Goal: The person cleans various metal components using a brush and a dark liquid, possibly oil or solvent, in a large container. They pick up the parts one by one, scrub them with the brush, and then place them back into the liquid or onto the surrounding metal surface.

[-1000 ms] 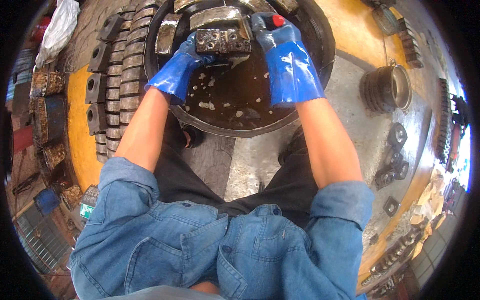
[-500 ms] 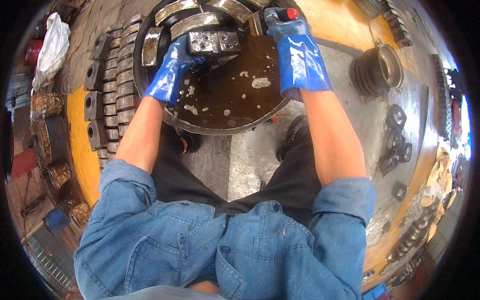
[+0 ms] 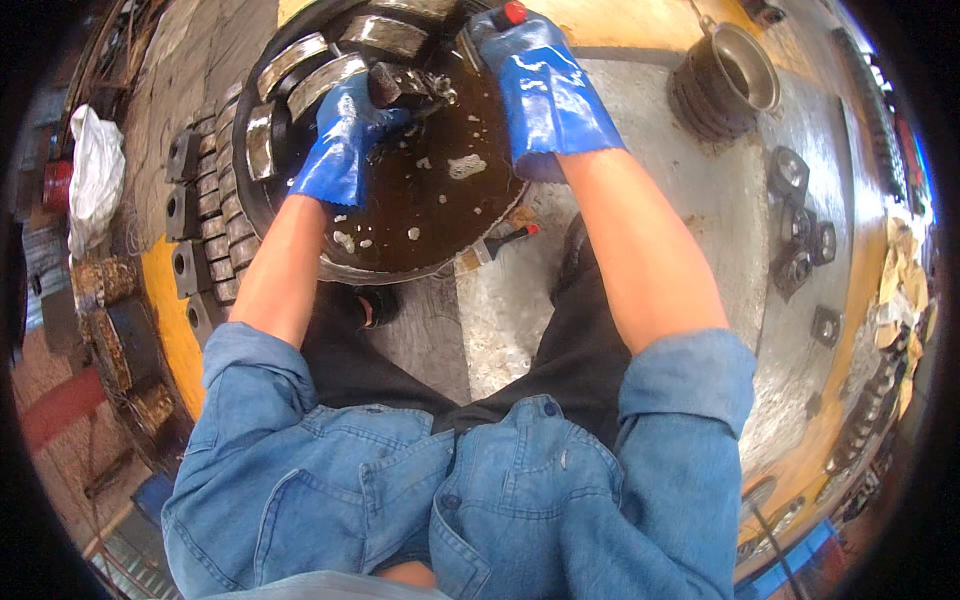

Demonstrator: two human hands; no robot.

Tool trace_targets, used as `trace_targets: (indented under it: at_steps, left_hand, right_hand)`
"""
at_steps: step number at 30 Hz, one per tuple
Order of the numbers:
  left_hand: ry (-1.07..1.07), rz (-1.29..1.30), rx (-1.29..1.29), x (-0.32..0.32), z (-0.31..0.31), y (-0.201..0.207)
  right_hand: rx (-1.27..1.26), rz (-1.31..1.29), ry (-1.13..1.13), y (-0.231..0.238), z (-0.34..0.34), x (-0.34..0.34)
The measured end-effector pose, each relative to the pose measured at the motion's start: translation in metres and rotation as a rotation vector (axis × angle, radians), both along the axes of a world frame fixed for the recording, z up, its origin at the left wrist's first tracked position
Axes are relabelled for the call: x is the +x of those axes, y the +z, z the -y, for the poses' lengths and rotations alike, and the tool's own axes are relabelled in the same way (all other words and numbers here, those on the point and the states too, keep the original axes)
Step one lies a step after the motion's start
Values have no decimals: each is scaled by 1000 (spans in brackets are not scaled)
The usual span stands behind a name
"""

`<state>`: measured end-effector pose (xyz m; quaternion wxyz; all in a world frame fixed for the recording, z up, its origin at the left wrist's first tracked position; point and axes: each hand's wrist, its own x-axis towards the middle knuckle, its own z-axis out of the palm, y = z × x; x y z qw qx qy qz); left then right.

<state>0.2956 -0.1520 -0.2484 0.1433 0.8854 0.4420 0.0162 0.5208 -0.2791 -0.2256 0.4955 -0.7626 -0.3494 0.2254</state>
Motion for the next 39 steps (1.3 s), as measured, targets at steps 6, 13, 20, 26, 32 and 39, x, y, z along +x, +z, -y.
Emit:
trace_targets:
  at_steps: [6, 13, 20, 26, 32, 39]
  left_hand:
    - [-47, -122, 119, 39, -2, -14]
    - [-110, -221, 326, 83, -12, -63]
    - [-225, -195, 74, 74, 9, -21]
    - [-134, -39, -294, 32, 4, -2]
    - [-275, 20, -229, -15, -41, -49]
    - [-92, -19, -425, -6, 5, -16]
  right_hand:
    - [-12, 28, -9, 7, 8, 10]
    - [-4, 37, 21, 15, 6, 9]
    - [-22, 34, 12, 15, 17, 18]
    - [-24, 44, 13, 17, 19, 19]
    - [-28, 58, 22, 23, 13, 17]
    - [-44, 75, 6, 24, 18, 18]
